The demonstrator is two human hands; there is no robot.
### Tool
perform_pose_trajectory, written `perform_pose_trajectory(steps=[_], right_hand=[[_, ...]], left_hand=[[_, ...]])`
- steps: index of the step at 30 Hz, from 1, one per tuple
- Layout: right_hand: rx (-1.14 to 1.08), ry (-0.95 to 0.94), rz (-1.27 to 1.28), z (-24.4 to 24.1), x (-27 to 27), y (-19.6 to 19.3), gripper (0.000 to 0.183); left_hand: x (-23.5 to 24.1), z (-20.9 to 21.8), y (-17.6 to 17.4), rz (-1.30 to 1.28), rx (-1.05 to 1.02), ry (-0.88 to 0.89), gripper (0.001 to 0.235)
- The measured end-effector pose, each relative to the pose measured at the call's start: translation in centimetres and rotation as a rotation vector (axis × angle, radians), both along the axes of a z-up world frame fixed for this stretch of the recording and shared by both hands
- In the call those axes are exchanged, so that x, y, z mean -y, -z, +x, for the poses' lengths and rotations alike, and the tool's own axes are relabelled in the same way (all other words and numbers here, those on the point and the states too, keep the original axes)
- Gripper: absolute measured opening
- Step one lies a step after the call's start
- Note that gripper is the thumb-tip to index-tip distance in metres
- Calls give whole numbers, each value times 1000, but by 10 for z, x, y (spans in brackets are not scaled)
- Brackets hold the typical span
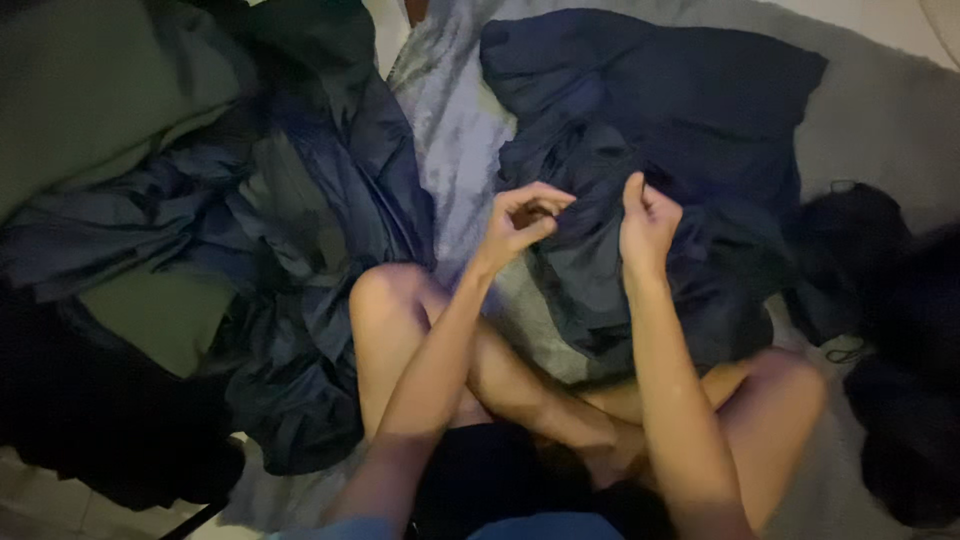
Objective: The person sits on a rug and folds a dark blue piece of fabric, likely a jacket or shirt, by hand. They smooth the fabric, fold it into a compact rectangular shape, and then roll it tightly into a cylindrical bundle before securing it with a drawstring.
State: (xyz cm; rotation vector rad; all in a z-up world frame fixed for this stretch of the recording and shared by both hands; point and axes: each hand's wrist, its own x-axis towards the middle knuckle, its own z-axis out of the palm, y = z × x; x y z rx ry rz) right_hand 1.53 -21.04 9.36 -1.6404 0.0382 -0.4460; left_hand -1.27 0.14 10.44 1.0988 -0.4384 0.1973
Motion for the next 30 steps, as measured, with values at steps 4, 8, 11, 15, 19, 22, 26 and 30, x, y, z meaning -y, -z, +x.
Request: perform_pose_trajectory(steps=[4,8,11,15,19,22,26,30], right_hand=[[-88,-51,-150,10,0,-13,61],[8,-36,-296,-7,-11,-43,46],[23,31,-248,-11,-24,-52,26],[174,145,-249,-20,-30,-61,15],[364,124,-329,-62,-45,-113,16],[371,-204,-368,-82,-61,-116,25],[353,-169,-362,-82,-66,-78,20],[273,-16,-276,-64,-52,-81,13]], left_hand=[[7,-3,-1,68,-89,40,21],[8,-1,0,71,-307,44,12],[8,14,25,106,-299,70,16],[15,14,38,129,-312,-98,18],[6,10,12,152,-283,-316,22],[18,1,-17,116,-241,-529,27],[27,-12,-34,207,-198,-721,16],[6,-3,-44,269,-162,-760,23]])
